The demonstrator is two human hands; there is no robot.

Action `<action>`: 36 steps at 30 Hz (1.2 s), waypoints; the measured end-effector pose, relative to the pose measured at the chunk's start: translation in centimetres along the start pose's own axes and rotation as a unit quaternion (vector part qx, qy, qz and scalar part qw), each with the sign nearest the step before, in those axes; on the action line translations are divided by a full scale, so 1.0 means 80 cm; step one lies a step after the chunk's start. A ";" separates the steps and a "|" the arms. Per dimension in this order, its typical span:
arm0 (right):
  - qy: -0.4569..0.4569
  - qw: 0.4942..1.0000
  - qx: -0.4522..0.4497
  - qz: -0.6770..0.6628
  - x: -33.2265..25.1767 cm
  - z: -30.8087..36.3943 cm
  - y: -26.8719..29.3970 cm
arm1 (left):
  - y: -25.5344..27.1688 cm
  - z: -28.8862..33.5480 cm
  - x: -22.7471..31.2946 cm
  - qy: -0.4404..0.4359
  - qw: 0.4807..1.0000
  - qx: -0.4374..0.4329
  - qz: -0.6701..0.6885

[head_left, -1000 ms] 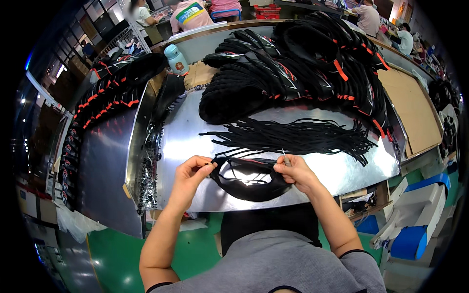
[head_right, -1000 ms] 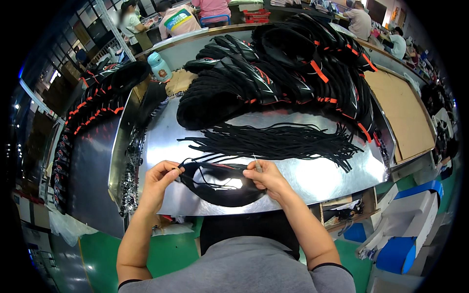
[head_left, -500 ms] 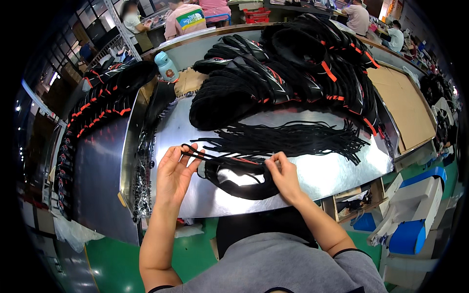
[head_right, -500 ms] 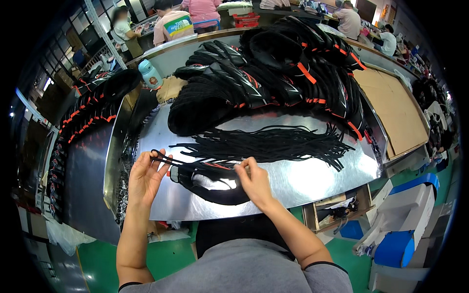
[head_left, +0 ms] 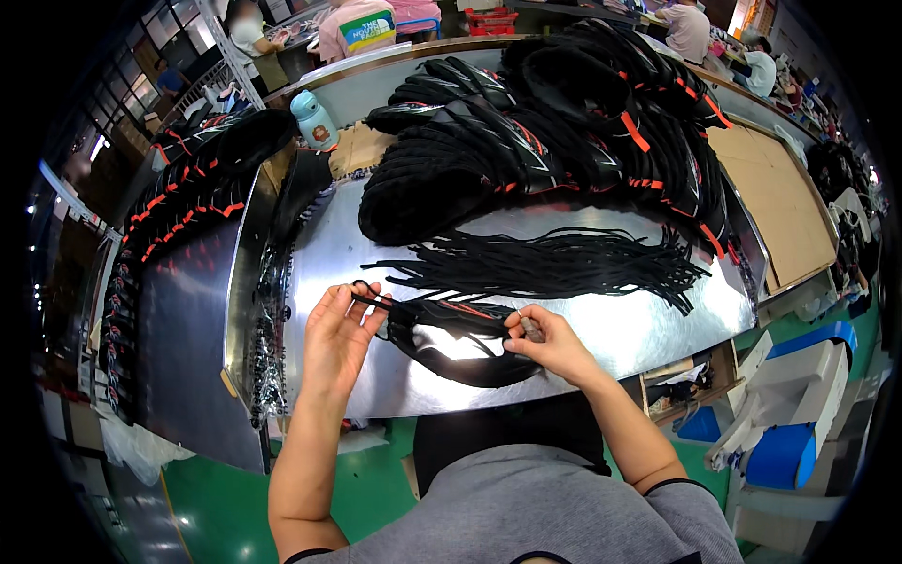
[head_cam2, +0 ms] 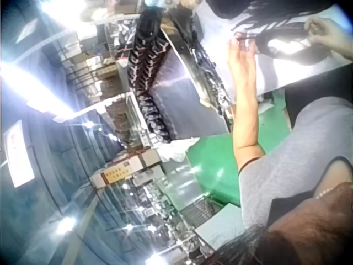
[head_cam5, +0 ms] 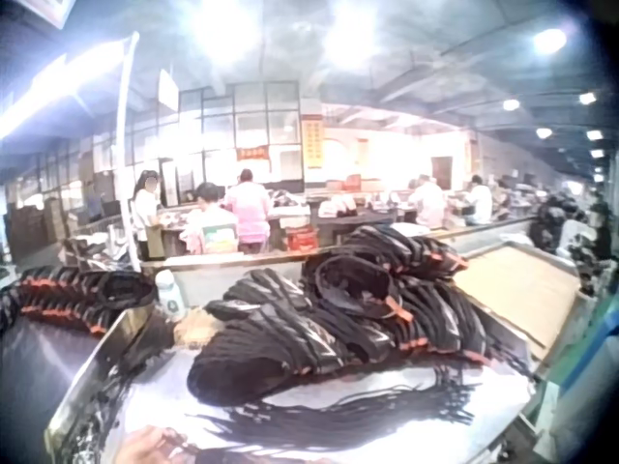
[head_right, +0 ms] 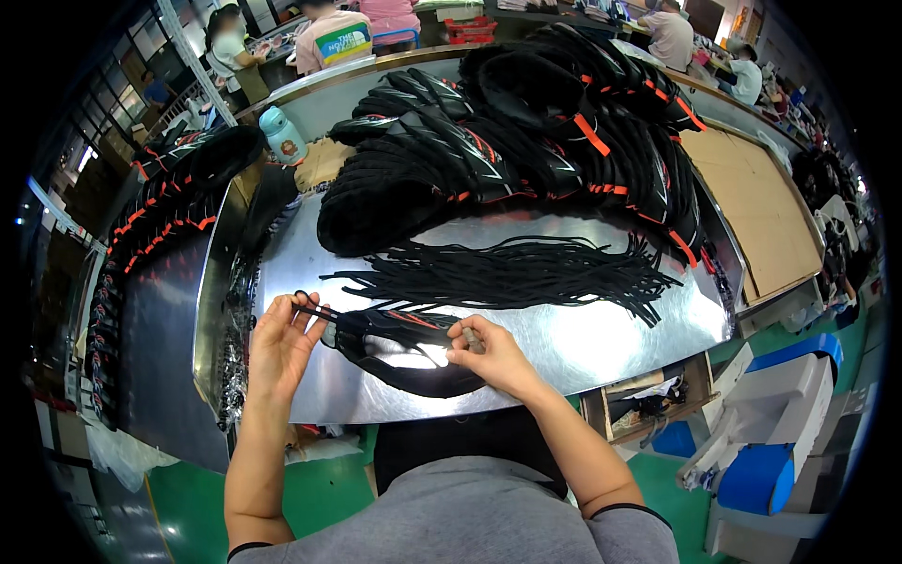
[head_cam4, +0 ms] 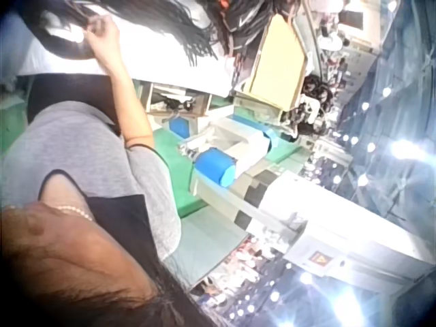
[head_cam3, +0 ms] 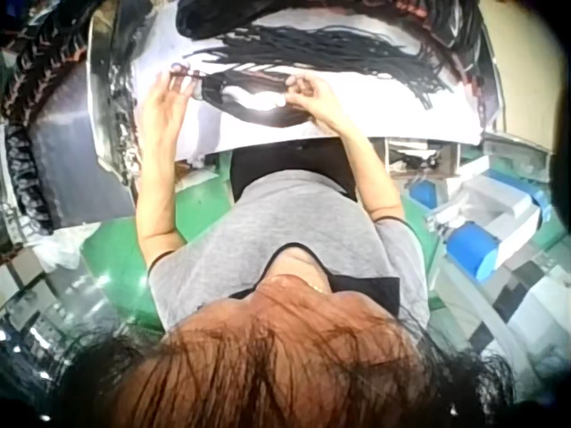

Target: The person laces black athletic shoes with red accents on a metal workbench in a factory setting. They thread laces through eyelets, pull them tight, and tie knots, handling multiple shoes one at a time.

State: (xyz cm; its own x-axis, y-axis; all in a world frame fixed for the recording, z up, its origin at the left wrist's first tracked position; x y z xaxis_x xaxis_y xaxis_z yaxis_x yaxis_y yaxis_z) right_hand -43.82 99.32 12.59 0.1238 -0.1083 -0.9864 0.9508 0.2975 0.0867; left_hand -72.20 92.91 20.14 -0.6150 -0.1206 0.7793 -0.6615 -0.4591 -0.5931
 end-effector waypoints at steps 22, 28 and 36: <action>-0.022 0.991 0.124 -0.042 0.000 0.010 0.000 | -0.006 0.030 0.016 0.010 0.999 -0.023 0.029; 0.163 0.956 0.157 0.186 -0.035 0.031 -0.003 | 0.003 0.032 0.012 -0.001 0.999 -0.020 0.027; 0.265 0.878 0.140 0.374 -0.063 0.037 -0.031 | 0.002 0.038 0.014 0.008 0.999 -0.030 0.012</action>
Point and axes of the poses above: each hand's wrist, its own z-axis away from the middle knuckle, its own y-axis out of the back of the hand, x = y × z, the point moved 8 cm from there along -z, towards the middle knuckle, and after that the axes turned 14 degrees about x, right-handed, at the moved point
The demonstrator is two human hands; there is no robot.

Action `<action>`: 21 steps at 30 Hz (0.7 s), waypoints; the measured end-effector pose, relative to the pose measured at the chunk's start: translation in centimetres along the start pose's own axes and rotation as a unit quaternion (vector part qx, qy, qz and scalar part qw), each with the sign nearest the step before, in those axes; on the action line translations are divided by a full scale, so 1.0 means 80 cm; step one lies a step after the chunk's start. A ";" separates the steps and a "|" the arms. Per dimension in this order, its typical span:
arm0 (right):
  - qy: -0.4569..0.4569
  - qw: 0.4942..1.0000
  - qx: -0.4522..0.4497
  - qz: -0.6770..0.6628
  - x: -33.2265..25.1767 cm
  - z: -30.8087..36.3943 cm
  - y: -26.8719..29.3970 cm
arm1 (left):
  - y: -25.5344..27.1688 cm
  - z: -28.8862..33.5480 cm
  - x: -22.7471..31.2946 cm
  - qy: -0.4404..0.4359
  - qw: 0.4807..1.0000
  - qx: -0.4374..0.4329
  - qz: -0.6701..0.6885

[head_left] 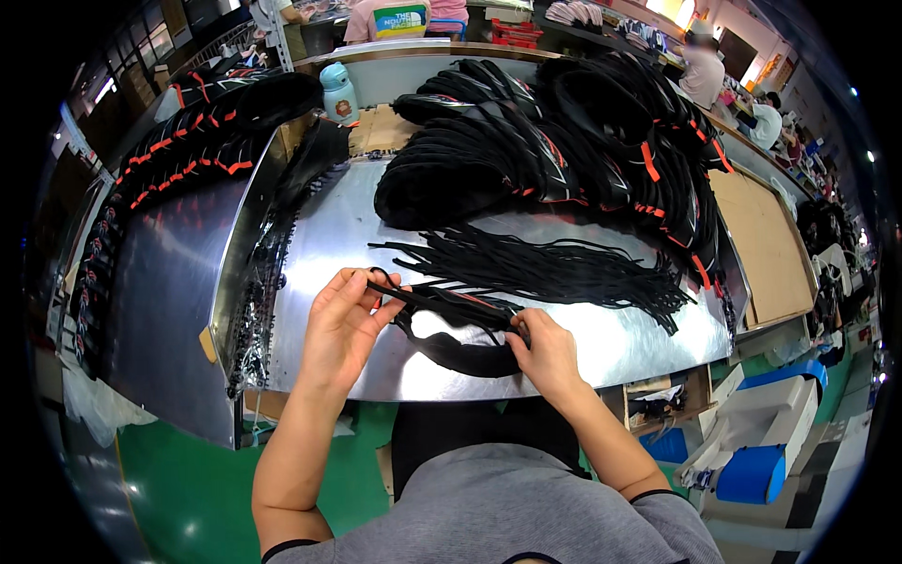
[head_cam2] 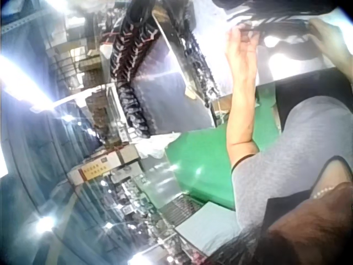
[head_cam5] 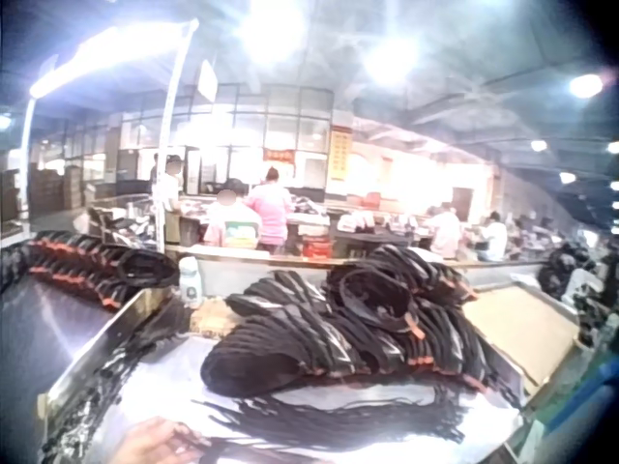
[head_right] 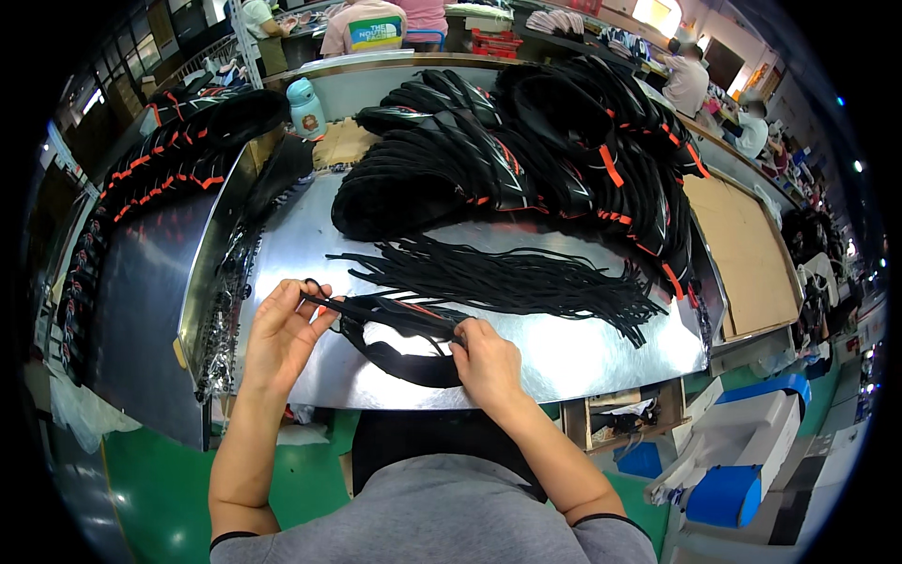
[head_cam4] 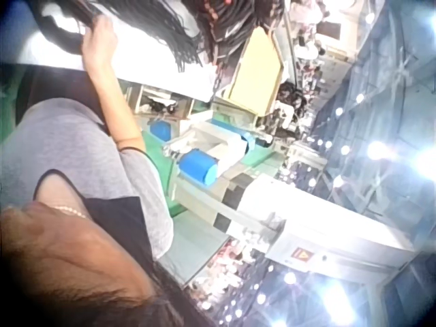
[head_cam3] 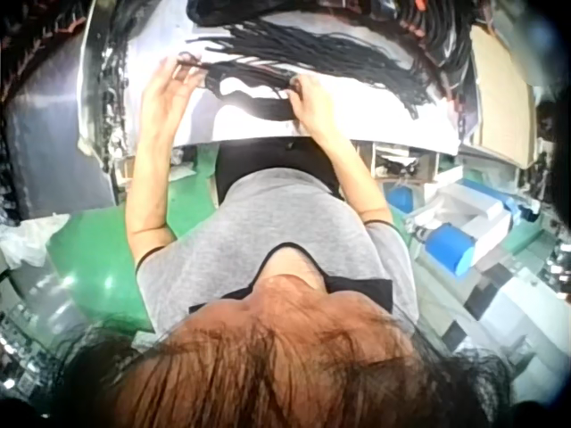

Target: The person laces black athletic shoes with red accents on a metal workbench in a factory setting. They thread laces through eyelets, pull them tight, and tie knots, handling multiple shoes one at a time.

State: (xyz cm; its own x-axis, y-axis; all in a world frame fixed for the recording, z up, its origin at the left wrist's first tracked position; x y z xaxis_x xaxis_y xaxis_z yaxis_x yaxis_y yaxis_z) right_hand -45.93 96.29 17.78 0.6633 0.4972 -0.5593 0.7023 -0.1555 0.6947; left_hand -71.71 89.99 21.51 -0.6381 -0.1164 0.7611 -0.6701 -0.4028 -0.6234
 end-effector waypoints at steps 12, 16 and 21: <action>-0.391 0.836 -0.067 -0.379 0.075 0.011 -0.042 | 0.013 0.000 -0.006 0.008 1.000 0.005 0.012; -0.375 0.842 -0.089 -0.377 0.078 0.008 -0.041 | 0.014 0.001 -0.003 0.006 1.000 0.002 -0.007; -0.159 0.969 -0.096 -0.164 0.051 -0.012 -0.026 | 0.011 0.002 -0.002 -0.003 0.999 -0.003 -0.041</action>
Point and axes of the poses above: each hand's wrist, its own z-axis away from the middle knuckle, its own y-axis out of the back of the hand, x = y × z, the point moved 8 cm from there along -z, towards the middle knuckle, and after that the axes turned 14 degrees about x, right-handed, at the moved point
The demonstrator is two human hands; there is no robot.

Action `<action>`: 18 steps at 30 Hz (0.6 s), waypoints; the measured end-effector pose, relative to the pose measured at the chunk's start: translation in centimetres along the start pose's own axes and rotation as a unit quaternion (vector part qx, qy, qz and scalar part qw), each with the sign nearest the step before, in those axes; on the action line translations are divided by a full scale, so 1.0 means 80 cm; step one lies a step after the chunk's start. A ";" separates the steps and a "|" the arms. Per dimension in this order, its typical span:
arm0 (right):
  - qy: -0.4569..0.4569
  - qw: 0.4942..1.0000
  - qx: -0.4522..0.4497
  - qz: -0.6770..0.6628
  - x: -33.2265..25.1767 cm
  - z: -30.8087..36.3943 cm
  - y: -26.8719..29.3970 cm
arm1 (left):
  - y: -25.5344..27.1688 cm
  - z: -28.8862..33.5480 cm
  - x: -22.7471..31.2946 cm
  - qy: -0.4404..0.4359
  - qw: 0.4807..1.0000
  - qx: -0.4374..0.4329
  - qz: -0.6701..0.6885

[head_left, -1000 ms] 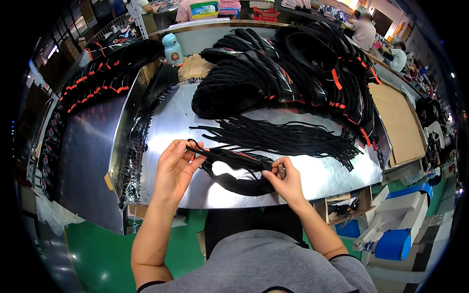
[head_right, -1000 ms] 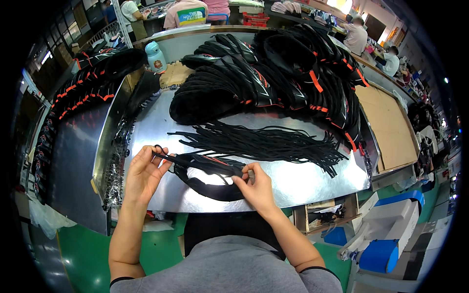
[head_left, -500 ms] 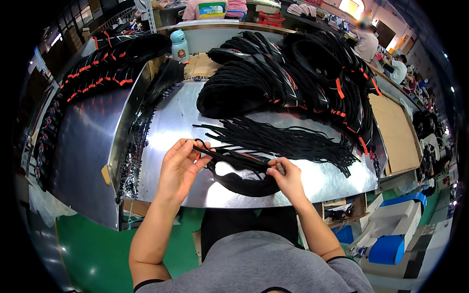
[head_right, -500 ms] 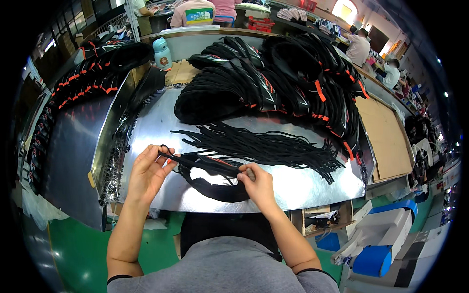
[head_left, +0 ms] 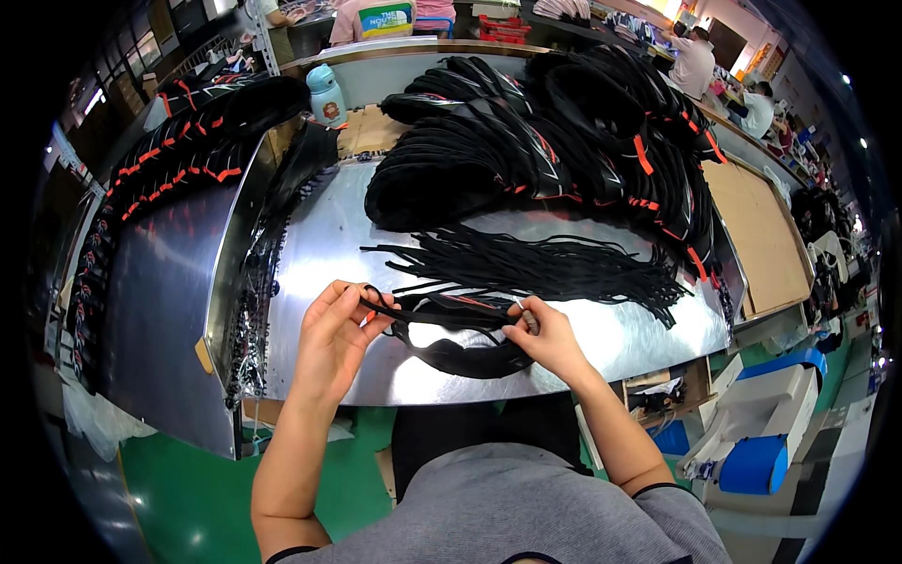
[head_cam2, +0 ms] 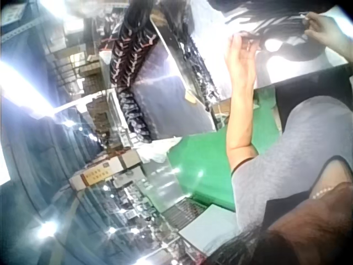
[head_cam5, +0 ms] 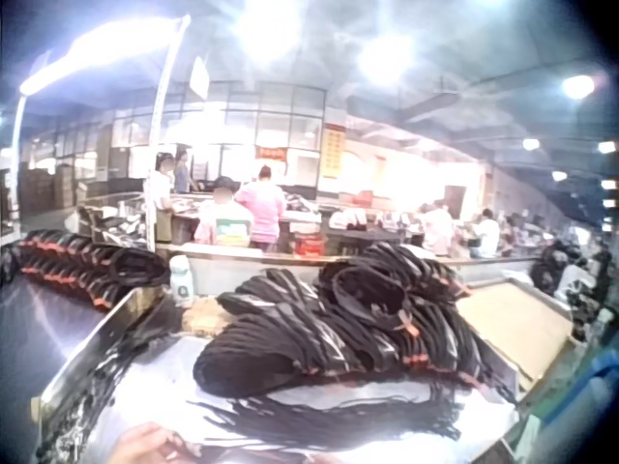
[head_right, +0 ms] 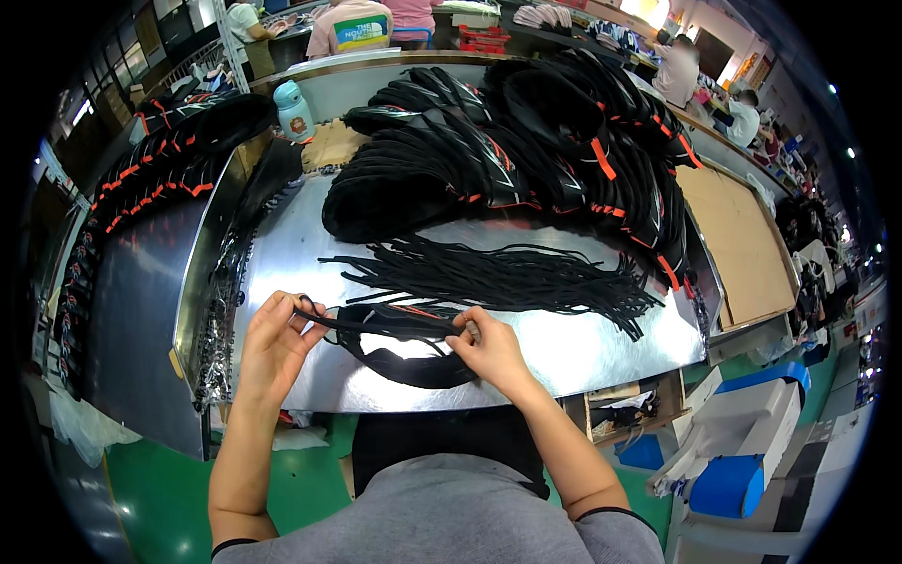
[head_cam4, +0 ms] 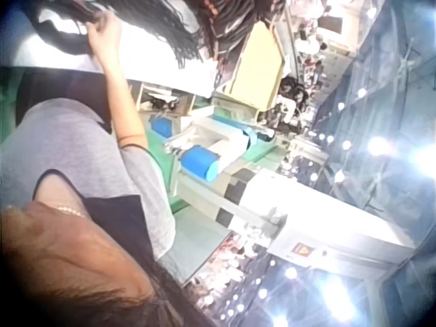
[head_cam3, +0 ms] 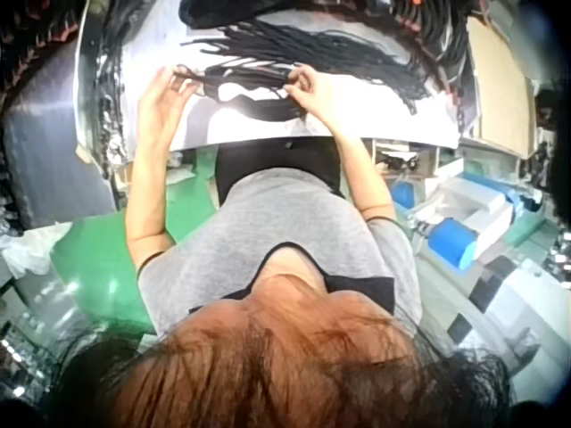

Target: The person laces black athletic shoes with red accents on a metal workbench in a factory setting. They thread laces through eyelets, pull them tight, and tie knots, handling multiple shoes one at a time.

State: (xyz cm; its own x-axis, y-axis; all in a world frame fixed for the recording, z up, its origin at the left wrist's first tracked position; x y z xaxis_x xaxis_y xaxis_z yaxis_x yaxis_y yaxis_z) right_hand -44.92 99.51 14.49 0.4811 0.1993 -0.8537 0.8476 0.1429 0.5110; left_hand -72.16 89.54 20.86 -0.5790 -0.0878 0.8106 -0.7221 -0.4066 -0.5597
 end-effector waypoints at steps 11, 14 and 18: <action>0.211 0.951 0.048 0.220 -0.051 -0.001 0.002 | -0.010 0.011 0.015 -0.042 0.988 0.010 -0.146; 0.239 0.943 0.051 0.227 -0.051 -0.004 -0.003 | -0.016 0.015 0.022 -0.052 0.987 0.004 -0.155; 0.235 0.945 0.021 0.227 -0.040 -0.010 -0.009 | -0.007 0.008 0.061 -0.159 0.977 0.083 -0.113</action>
State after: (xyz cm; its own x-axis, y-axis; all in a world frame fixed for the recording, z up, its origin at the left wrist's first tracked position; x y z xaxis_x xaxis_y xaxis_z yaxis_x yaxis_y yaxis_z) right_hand -47.24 99.58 16.91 0.6529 0.6409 -0.4037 0.5906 -0.0970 0.8011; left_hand -74.34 88.79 25.29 -0.2465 -0.2455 0.9375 -0.7306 -0.5885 -0.3463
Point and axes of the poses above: each hand's wrist, its own z-axis away from the middle knuckle, its own y-axis out of the back of the hand, x = y × z, the point moved 8 cm from there along -z, towards the middle knuckle, and after that the axes turned 14 degrees about x, right-handed, at the moved point
